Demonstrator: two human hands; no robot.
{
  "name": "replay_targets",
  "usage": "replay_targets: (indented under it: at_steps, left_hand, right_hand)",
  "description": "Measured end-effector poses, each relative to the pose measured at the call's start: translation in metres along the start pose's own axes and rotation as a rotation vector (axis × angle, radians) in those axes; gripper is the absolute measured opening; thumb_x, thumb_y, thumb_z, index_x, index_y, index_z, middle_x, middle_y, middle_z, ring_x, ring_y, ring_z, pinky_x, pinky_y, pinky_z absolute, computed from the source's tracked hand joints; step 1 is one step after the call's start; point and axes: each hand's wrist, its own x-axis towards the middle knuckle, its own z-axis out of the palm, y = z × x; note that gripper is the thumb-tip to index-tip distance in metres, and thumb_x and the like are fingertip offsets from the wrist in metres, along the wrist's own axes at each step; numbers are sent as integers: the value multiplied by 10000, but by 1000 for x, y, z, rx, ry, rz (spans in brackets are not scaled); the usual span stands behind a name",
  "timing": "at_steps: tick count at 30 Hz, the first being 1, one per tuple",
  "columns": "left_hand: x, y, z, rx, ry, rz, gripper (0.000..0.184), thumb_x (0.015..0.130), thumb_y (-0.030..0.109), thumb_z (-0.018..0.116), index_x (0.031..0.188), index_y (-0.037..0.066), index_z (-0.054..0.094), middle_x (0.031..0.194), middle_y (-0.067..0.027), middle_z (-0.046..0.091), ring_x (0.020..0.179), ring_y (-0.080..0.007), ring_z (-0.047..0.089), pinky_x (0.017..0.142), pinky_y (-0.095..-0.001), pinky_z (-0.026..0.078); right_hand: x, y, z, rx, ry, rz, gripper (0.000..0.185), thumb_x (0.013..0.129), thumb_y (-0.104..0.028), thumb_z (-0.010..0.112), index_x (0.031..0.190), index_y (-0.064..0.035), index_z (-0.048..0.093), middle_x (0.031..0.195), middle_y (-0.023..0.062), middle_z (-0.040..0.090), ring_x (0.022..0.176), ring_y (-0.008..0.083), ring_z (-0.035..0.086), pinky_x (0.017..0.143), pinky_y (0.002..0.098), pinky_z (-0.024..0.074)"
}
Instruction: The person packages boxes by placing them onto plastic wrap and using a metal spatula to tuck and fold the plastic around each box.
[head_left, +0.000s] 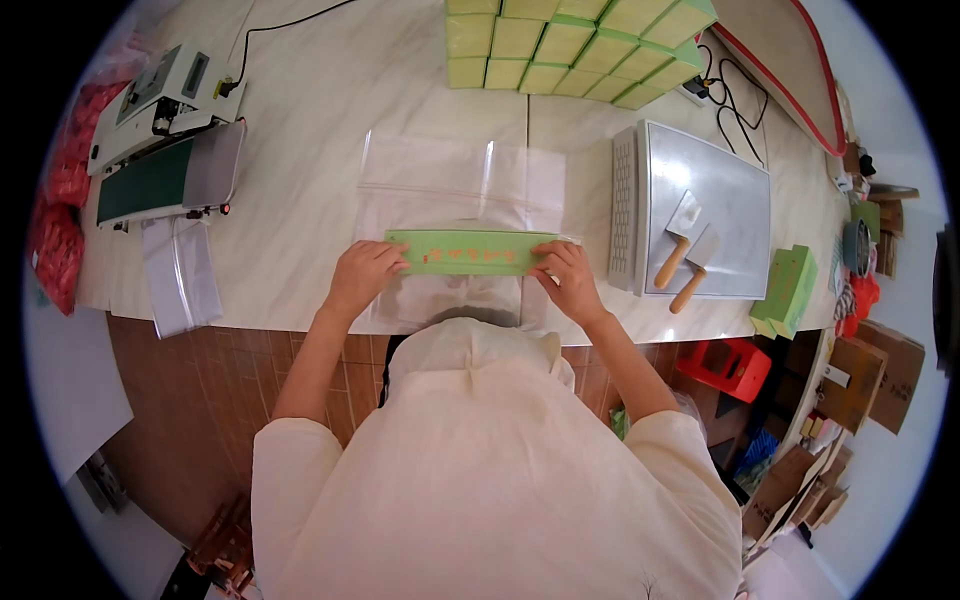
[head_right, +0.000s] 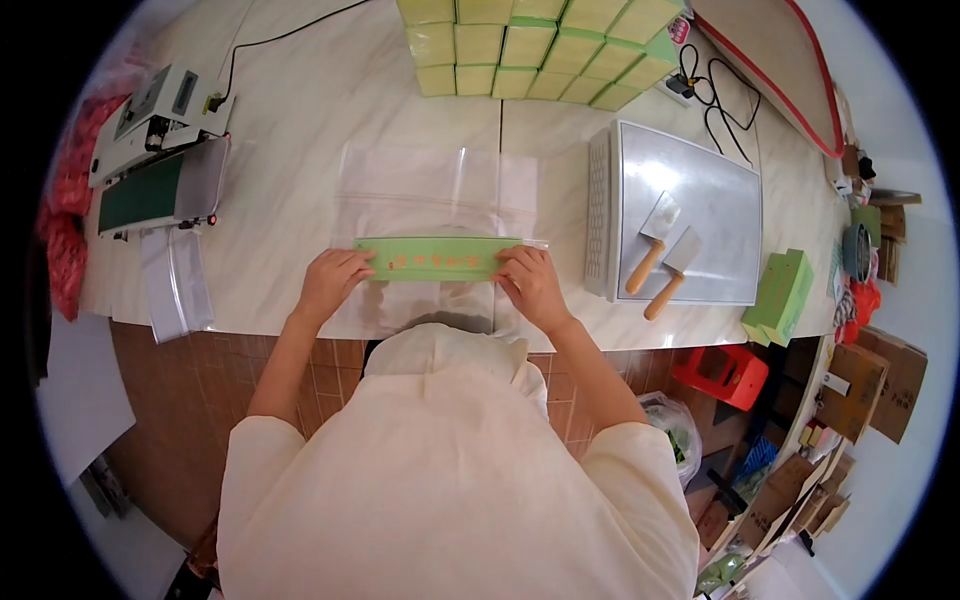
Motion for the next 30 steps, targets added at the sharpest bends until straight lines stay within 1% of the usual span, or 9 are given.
replay_targets:
  at_steps: [2, 8, 10, 13, 22, 29, 30]
  left_hand:
    - [0, 0, -1, -3, 0, -6, 171, 776, 187, 730, 802, 59, 618, 920, -28, 700, 818, -225, 645, 747, -355, 502]
    - [1, -1, 0, -82, 19, -40, 146, 785, 154, 726, 792, 61, 614, 903, -29, 695, 771, -231, 629, 684, -356, 494]
    - [1, -1, 1, -159, 16, -127, 136, 793, 134, 719, 792, 55, 610, 874, -37, 681, 761, -243, 623, 660, -359, 493]
    - [4, -1, 3, -194, 27, -155, 124, 799, 117, 713, 797, 47, 611, 848, -45, 659, 764, -255, 618, 660, -364, 496]
    - [6, 2, 7, -232, 60, -206, 128, 781, 93, 725, 805, 30, 616, 865, -66, 638, 821, -258, 615, 703, -368, 505]
    - [7, 3, 10, -261, 86, -237, 146, 769, 78, 734, 796, 20, 603, 865, -73, 634, 814, -258, 616, 698, -362, 503]
    - [8, 4, 11, -289, 79, -279, 151, 768, 72, 735, 797, 16, 598, 868, -77, 632, 805, -259, 615, 694, -358, 502]
  right_hand:
    - [0, 0, 0, 88, -7, 76, 191, 747, 0, 728, 822, -57, 561, 1068, 80, 629, 1008, 306, 561, 864, 404, 419]
    - [4, 1, -2, 136, -41, 120, 177, 767, 14, 704, 809, -34, 539, 1045, 103, 613, 988, 325, 544, 856, 411, 419]
    - [6, 0, -2, 137, -41, 123, 176, 770, 16, 701, 806, -31, 535, 1036, 106, 609, 983, 326, 541, 855, 411, 420]
    - [6, 1, 1, 139, -30, 131, 176, 776, 18, 695, 802, -28, 528, 1019, 110, 602, 972, 328, 536, 852, 413, 421]
    - [9, 1, 4, 122, 3, 125, 189, 767, 19, 695, 785, -26, 512, 997, 116, 589, 963, 331, 528, 847, 415, 422]
    - [11, -4, 3, 114, -5, 154, 186, 764, 27, 691, 781, -25, 513, 994, 118, 587, 963, 331, 526, 850, 412, 425]
    - [11, -4, 3, 113, -3, 155, 186, 764, 27, 691, 781, -25, 513, 994, 118, 587, 963, 331, 526, 850, 412, 425]
